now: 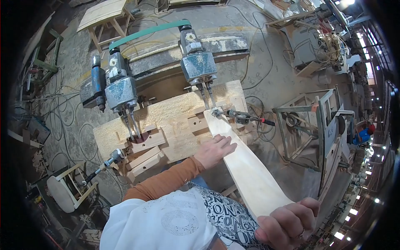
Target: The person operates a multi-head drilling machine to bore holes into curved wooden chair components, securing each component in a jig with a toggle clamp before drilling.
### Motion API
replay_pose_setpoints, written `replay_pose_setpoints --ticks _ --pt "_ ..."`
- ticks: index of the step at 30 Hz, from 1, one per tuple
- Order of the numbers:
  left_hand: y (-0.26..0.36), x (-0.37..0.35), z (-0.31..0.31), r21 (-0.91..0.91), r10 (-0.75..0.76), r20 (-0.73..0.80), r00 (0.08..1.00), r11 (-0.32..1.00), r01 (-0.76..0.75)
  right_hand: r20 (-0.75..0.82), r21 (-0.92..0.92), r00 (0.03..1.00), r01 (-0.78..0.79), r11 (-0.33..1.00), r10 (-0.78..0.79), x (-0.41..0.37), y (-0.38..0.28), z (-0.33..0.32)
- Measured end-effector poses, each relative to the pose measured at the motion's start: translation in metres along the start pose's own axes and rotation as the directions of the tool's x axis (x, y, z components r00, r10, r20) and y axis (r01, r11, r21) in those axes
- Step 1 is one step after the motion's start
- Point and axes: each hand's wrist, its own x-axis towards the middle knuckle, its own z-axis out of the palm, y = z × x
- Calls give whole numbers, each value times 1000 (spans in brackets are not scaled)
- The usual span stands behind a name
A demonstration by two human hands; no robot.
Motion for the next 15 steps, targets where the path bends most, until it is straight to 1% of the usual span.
replay_pose_setpoints --ticks 2,3,4,5,6,7,8,9,11,13,15 --pt "1 1 -1 -6 0 -4 1000 1000 0 -97 29 995 -4 1000 7 3 -2 4" --pt "1 1 -1 -7 -5 0 1000 1000 5 -97 29 995 -4 1000 7 1 -4 6" --pt "1 1 0 -8 -11 4 1000 1000 11 -152 554 964 -101 827 219 -4 -9 8" --pt "1 1 -1 -8 -12 4 1000 1000 12 -83 913 903 -100 396 421 -11 -14 11" --pt "1 1 -1 7 -12 0 1000 1000 12 86 988 834 -2 -152 546 -18 -19 13" --pt "1 1 -1 23 -11 -3 1000 1000 11 300 755 778 161 -636 552 -24 -23 14" --pt "1 1 -1 24 -11 -3 1000 1000 11 489 290 754 334 -897 439 -27 -25 15" --pt "1 1 -1 34 -5 -5 1000 999 5 489 289 754 334 -897 438 -28 -25 15" --pt "1 2 -3 45 2 -6 1000 999 -2 413 474 755 298 -828 508 -29 -25 15" --pt "2 3 -7 58 7 4 1000 998 -7 323 641 762 260 -722 561 -22 -23 15" --pt "3 3 -6 60 5 3 1000 998 -5 223 780 773 224 -584 594 -19 -21 15"
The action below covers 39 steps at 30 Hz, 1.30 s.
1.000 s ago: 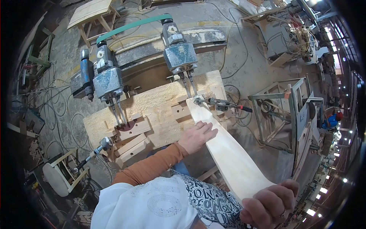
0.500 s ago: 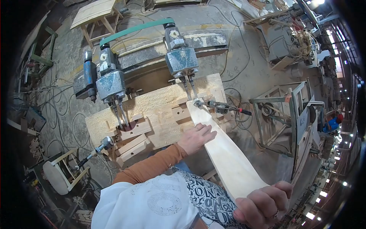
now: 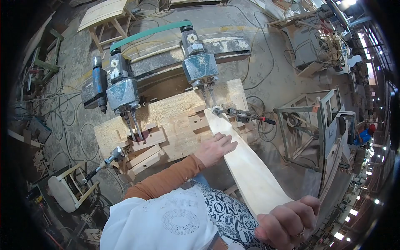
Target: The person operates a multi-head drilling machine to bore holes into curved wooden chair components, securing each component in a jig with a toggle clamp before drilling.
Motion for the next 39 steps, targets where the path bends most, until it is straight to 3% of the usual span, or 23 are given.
replay_pose_setpoints --ticks 3,6,12,17,19,23,31,34,36,39 --pt "-1 0 1 -5 1 -4 1000 1000 -1 94 -261 988 143 955 -122 1 0 1" --pt "1 1 -2 2 8 4 1000 1000 -8 222 -486 952 297 822 -212 5 1 2" --pt "-3 4 0 -14 29 -14 999 999 -29 497 -752 827 561 346 -261 12 -8 -3" --pt "-4 4 0 -47 13 4 1000 999 -12 681 -733 719 669 -124 -143 17 -16 -7" --pt "-5 3 3 -45 29 -30 999 999 -30 726 -670 684 677 -304 -76 18 -35 -22" --pt "-7 1 5 -76 36 22 999 997 -34 773 -448 625 656 -607 105 36 -13 2" --pt "-4 1 6 -46 14 -118 993 999 -20 815 -439 576 684 -582 62 40 -8 3" --pt "-3 -3 6 -50 1 -115 993 999 -7 809 -456 586 673 -582 45 39 -7 2" --pt "-3 -2 3 -57 -20 2 1000 998 20 814 -444 579 676 -588 50 41 -8 5" --pt "-4 -1 2 -90 -16 -3 1000 996 16 800 -465 599 662 -587 43 38 -5 10"
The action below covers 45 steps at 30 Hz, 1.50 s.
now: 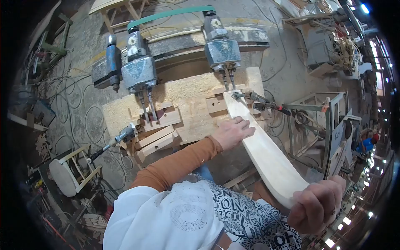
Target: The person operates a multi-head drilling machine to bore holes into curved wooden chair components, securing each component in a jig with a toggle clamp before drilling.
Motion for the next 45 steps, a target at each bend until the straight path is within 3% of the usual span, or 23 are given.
replay_pose_setpoints --ticks 6,8,9,12,20,22,24,25,26,27,28,29,30,31,33,35,36,38,43,45 --pt "-1 -2 -2 50 12 21 1000 999 -13 -23 -4 1000 -7 1000 7 4 -5 -2" --pt "-5 -5 3 72 41 10 999 997 -41 134 61 991 -24 998 16 -1 0 -14" --pt "-7 -10 3 85 20 19 1000 996 -22 -61 69 998 34 997 -30 3 3 0" --pt "-1 -5 7 60 34 -9 999 998 -33 -140 90 990 42 995 -29 5 4 5" --pt "4 -10 9 -13 -38 -17 999 999 37 -150 37 988 42 998 -36 3 7 14" --pt "8 -12 7 -28 -71 -28 997 997 70 -89 48 996 32 998 -27 1 8 12" --pt "10 -14 18 -11 -66 -54 996 998 65 -83 139 990 123 983 -113 1 9 11" --pt "10 -14 18 -6 -77 -51 996 997 77 -49 337 987 160 928 -152 -2 23 1" --pt "11 -14 17 -7 -85 -47 995 996 85 34 693 991 69 718 -128 -24 61 4" --pt "12 -10 10 -16 -103 -12 995 995 102 121 921 982 -58 385 -142 -40 97 20" --pt "10 -10 11 -20 -104 -22 994 994 104 -61 808 976 -74 584 208 -30 90 48" --pt "7 -10 14 -19 -101 -31 994 995 101 -307 664 829 -166 729 468 -17 84 80" --pt "2 -9 15 -26 -100 -34 994 995 99 -33 609 851 -398 686 524 -17 119 109" --pt "3 -10 16 -20 -106 -14 994 994 106 229 489 790 -599 634 569 -33 159 137" --pt "6 -12 13 -2 -111 -21 994 994 111 324 66 871 -409 910 368 -79 199 205" --pt "7 -13 17 16 -114 -26 993 993 114 472 57 788 -475 878 396 -102 215 236" --pt "6 -14 22 -1 -114 -75 991 993 115 472 56 790 -470 881 391 -106 224 249" --pt "4 -14 25 -22 -114 -119 986 993 112 647 1 641 -543 840 413 -113 235 267" --pt "4 -14 23 -24 -111 -105 988 994 109 724 31 556 -618 786 408 -87 235 280" --pt "7 -14 20 -27 -131 -84 988 991 129 786 87 554 -538 839 274 -85 246 284"
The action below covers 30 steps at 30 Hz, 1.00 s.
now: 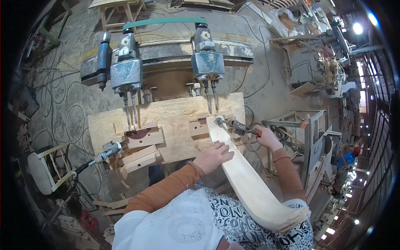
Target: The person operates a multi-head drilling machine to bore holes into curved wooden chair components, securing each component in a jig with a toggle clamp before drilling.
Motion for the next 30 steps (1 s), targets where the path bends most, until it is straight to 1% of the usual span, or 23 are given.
replay_pose_setpoints --ticks 1,2,3,4,7,10,13,15,16,17,18,19,20,21,22,23,24,25,26,27,28,29,30 --pt "-1 1 -2 4 -9 32 999 1000 9 -1 -8 1000 9 1000 -9 -5 -11 -22" --pt "-8 8 -1 10 -19 16 1000 1000 19 81 -246 993 -67 967 89 -12 -19 -53" --pt "-11 4 2 11 -4 14 1000 1000 3 149 -455 964 -133 881 222 -27 -25 -59" --pt "-7 -3 8 -2 24 22 999 1000 -24 166 -441 955 -153 884 247 -42 -23 -51" --pt "-10 -8 11 6 47 -38 998 999 -47 122 -517 973 -108 849 197 -32 -27 -55" --pt "-11 -8 11 12 64 -65 996 998 -63 72 -509 974 -149 848 214 -37 -28 -53" --pt "-10 -6 10 20 89 -60 994 996 -88 26 -482 977 -175 859 214 -43 -27 -50" --pt "-9 -5 6 35 89 -45 995 996 -88 -14 -412 984 -169 895 180 -46 -31 -51" --pt "-7 -3 3 46 86 -17 996 995 -85 -24 -343 986 -165 925 167 -47 -28 -49" --pt "-5 -2 0 57 83 9 996 995 -84 -35 -340 985 -168 925 166 -52 -30 -48" --pt "-2 -2 -2 62 91 6 996 994 -91 -126 -289 983 -162 944 131 -59 -40 -47" --pt "1 -3 -5 53 81 41 996 995 -83 -218 -241 971 -149 959 97 -65 -48 -48" --pt "4 -3 -7 45 70 73 995 996 -74 -228 -246 969 -149 958 92 -71 -51 -45" --pt "11 -4 -14 53 75 64 995 996 -78 -406 -275 913 -76 959 -44 -79 -53 -38" --pt "22 -8 -25 -5 95 92 991 995 -95 -559 -314 810 -10 950 -176 -87 -59 -33" --pt "35 -14 -36 -66 115 123 986 992 -107 -562 -313 808 -10 950 -177 -96 -63 -29" --pt "47 -21 -45 -116 115 113 987 988 -102 -575 -76 808 103 992 -128 -106 -72 -26" --pt "53 -26 -51 -111 123 116 986 988 -110 -580 166 811 209 964 -75 -117 -78 -22" --pt "58 -30 -56 -122 151 107 983 983 -138 -591 169 804 205 964 -67 -128 -83 -15" --pt "60 -35 -61 -135 183 99 978 976 -169 -550 578 835 370 727 13 -141 -87 -6" --pt "60 -39 -66 -168 186 128 974 972 -164 -484 841 873 447 306 55 -154 -96 3" --pt "60 -44 -72 -169 203 133 970 969 -180 -494 837 867 453 306 68 -171 -105 9" --pt "60 -49 -80 -169 196 126 972 970 -174 -555 831 831 552 -65 -38 -191 -126 11"
